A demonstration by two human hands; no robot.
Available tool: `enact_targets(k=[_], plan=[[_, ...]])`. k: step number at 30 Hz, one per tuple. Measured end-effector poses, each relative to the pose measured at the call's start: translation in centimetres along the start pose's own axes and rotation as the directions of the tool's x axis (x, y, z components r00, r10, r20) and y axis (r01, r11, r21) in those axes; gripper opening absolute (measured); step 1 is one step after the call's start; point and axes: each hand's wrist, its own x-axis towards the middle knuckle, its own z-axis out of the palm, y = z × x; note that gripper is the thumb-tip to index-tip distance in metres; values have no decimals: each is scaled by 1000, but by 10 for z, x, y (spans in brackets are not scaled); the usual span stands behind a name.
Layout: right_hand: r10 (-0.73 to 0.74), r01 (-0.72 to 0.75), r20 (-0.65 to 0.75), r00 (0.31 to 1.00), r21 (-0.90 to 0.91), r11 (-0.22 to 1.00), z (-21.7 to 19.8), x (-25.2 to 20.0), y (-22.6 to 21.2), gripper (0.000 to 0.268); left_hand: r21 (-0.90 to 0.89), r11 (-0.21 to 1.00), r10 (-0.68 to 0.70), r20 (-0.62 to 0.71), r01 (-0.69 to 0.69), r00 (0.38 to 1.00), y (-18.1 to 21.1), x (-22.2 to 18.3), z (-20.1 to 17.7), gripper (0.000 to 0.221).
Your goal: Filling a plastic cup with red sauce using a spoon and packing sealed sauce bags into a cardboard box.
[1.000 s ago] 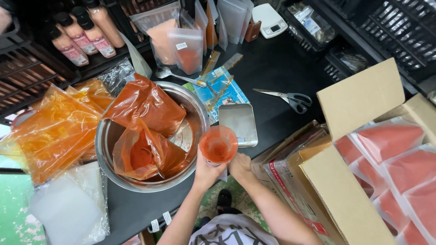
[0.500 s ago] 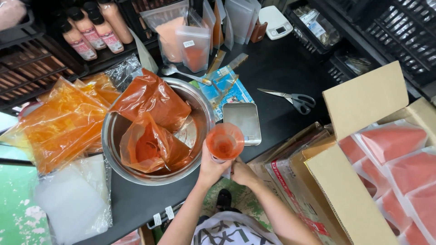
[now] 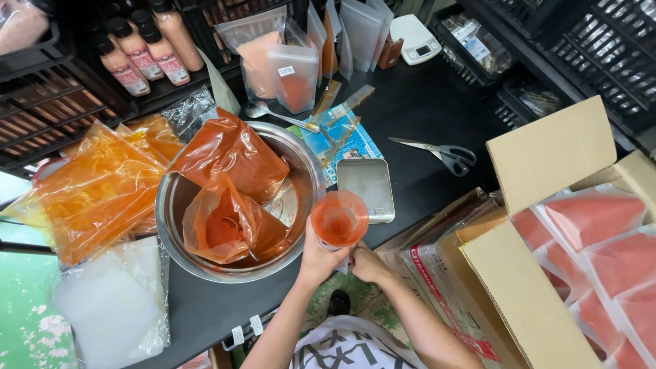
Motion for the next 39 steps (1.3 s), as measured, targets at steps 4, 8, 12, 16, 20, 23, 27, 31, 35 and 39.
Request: enact_targets(k=[4, 8, 12, 16, 20, 23, 27, 31, 35, 39], plan=[[-8, 8, 4, 1000, 3, 1000, -5, -5, -7, 5, -9, 1000, 13, 14, -13, 1000, 2, -1, -1, 98], [-1, 1, 14, 1000, 4, 1000, -10, -14, -16, 6, -14, 1000, -2, 31, 2, 1000, -3, 1, -3, 96], [-139, 139, -18, 990, 7, 990, -10, -21, -15, 8, -18, 1000, -2, 68, 3, 998, 13, 11, -7, 96], [-220, 235, -99, 971, 185, 954, 10, -22, 19, 11, -61, 991, 124, 87, -119, 989, 41, 54, 25, 99], [-152, 358, -430, 890, 451, 818, 48, -16, 56, 22, -93, 967, 243, 88, -235, 966, 41, 104, 71, 99], [-29, 294, -431, 902, 563, 772, 59, -31, 66, 22, 33, 982, 182, 123, -188, 975, 34, 118, 86, 99], [121, 142, -356, 927, 628, 765, 49, -63, 60, 20, 166, 975, 137, 82, -149, 987, 8, 124, 88, 113], [106, 124, -352, 930, 574, 810, 36, -67, 40, 20, 246, 939, 230, 76, -242, 970, -16, 103, 78, 144], [-173, 494, -548, 818, 517, 699, 12, -49, -48, 40, 203, 855, 476, 57, -477, 878, 64, 35, 37, 102], [-324, 532, -503, 801, 350, 771, -13, -48, -179, 63, 243, 733, 661, -29, -636, 750, 132, 9, -32, 83]])
